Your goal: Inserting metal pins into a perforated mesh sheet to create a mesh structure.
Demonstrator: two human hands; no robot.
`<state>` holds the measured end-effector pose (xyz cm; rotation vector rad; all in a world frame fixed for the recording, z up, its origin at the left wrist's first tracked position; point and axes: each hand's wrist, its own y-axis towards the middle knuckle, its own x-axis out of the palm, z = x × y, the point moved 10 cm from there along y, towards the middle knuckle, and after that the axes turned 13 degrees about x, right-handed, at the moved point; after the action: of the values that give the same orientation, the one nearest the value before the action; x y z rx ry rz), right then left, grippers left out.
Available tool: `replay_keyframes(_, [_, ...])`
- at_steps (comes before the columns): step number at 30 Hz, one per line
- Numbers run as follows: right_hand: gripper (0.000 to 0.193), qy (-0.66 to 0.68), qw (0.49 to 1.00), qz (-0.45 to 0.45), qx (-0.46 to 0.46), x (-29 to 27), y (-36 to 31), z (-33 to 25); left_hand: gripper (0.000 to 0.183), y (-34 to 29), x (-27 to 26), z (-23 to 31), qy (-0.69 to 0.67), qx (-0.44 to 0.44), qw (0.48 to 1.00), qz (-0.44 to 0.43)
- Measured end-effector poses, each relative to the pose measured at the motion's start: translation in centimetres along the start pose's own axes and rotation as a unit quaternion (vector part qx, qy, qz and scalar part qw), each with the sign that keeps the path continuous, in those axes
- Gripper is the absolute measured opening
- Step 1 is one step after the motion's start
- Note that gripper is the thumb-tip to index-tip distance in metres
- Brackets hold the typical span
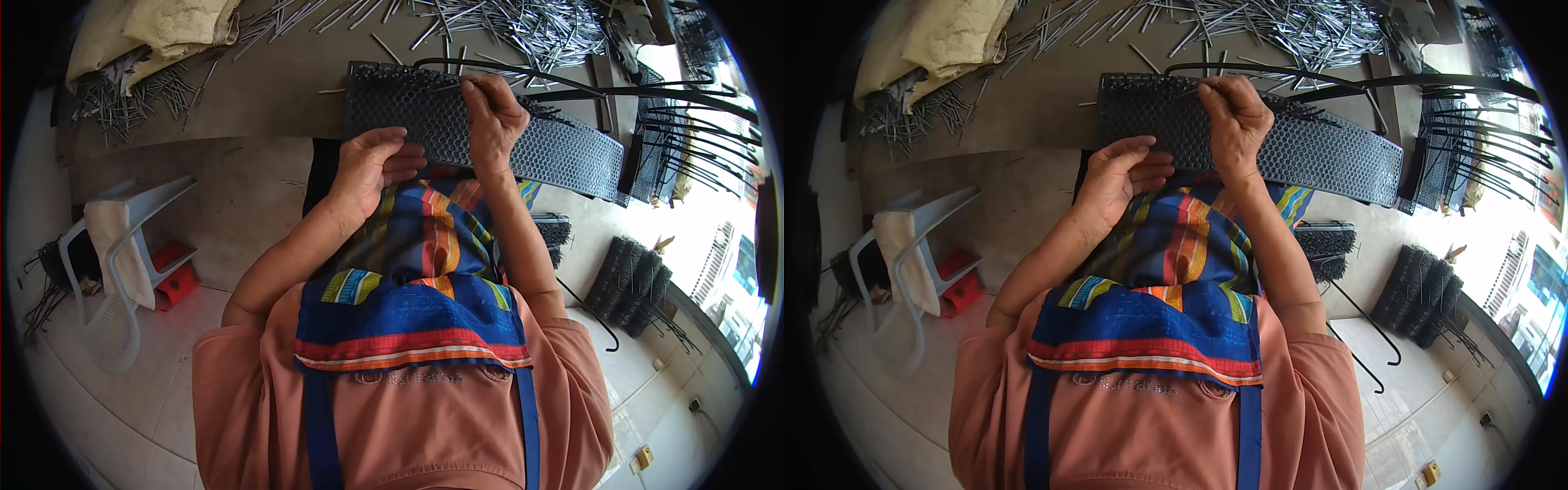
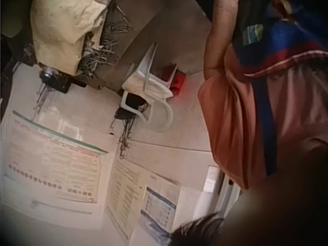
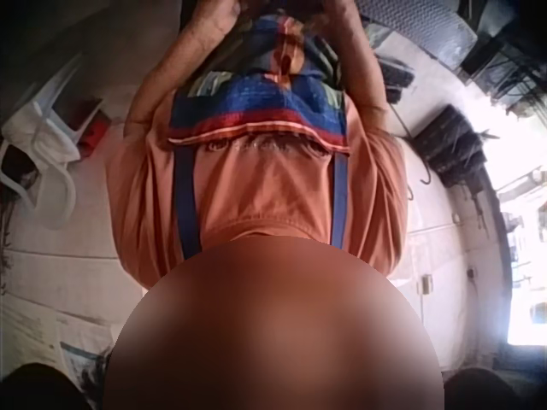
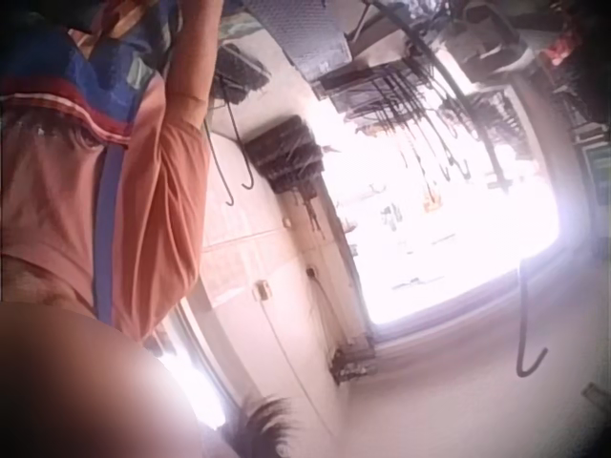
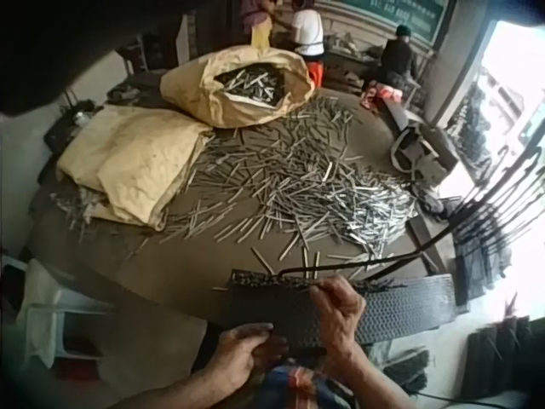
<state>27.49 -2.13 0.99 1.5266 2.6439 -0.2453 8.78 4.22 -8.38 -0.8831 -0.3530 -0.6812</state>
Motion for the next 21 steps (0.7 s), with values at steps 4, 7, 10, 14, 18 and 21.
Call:
replay_keyframes(4, [0.01, -0.076, 0.986, 0.002, -0.151, 0.8, -1.0, -2.4, 0.022, 0.0, -0.2, -0.1, -0.004, -0.003, 1.0, -0.004])
replay_keyframes(7, [0.013, -0.072, 0.987, -0.001, -0.146, 0.7, -1.2, -2.1, 0.024, 0.0, -0.2, -0.1, -0.008, 0.0, 1.0, -0.014])
replay_keyframes(10, [0.016, -0.063, 0.994, -0.033, -0.079, 1.2, -0.8, -0.9, 0.025, 0.1, -0.4, -0.2, -0.004, 0.003, 1.0, -0.013])
replay_keyframes(14, [0.015, -0.145, 0.979, -0.009, -0.142, 1.6, -0.9, -0.6, 0.025, 0.4, -0.4, -0.3, -0.003, 0.003, 1.0, -0.019])
replay_keyframes(18, [0.013, -0.156, 0.981, 0.032, -0.114, 2.0, -1.2, -2.2, 0.027, 0.3, -0.3, 0.2, -0.001, 0.014, 1.0, -0.021])
replay_keyframes(21, [0.01, -0.259, 0.947, 0.018, -0.192, 2.5, -1.3, -1.9, 0.028, 0.1, 0.0, 0.0, -0.025, 0.011, 0.999, -0.042])
